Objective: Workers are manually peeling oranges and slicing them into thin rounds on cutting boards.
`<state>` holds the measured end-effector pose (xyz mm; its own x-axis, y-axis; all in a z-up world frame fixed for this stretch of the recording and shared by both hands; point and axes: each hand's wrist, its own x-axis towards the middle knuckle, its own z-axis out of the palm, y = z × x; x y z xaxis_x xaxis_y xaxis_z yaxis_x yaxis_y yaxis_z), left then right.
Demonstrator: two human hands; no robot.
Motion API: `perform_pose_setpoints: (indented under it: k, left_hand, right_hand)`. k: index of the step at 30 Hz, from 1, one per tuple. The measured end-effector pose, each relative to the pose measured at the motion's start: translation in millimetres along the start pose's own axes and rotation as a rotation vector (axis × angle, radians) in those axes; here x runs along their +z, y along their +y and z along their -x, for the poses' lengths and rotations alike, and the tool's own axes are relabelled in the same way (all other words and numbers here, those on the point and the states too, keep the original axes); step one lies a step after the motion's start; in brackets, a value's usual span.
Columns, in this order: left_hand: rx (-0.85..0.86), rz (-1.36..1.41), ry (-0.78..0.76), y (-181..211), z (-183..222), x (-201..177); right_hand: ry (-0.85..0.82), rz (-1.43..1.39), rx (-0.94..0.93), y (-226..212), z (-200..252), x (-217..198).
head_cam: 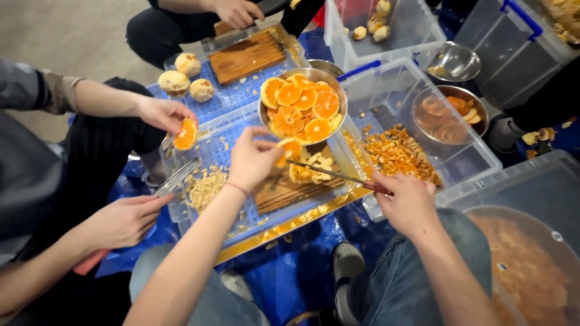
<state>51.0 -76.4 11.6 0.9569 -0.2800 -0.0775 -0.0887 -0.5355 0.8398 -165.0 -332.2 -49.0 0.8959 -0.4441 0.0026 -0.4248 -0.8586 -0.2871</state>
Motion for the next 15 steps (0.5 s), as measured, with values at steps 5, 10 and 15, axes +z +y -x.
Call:
perform_pose_setpoints:
  k: [5,10,15]
  left_hand:
    - [-0.326,0.027,0.012,-103,28,9]
    - [-0.295,-0.072,-0.04,-84,48,-18]
    - [0.127,0.185,-0.178,-89,46,-15]
  right_hand:
    - [0.099,0.042,-0.078,3,19,5]
    - [0.226,-0.101,-0.268,-44,60,-4]
    - [-0.128,-0.382,0.005,-129,115,6]
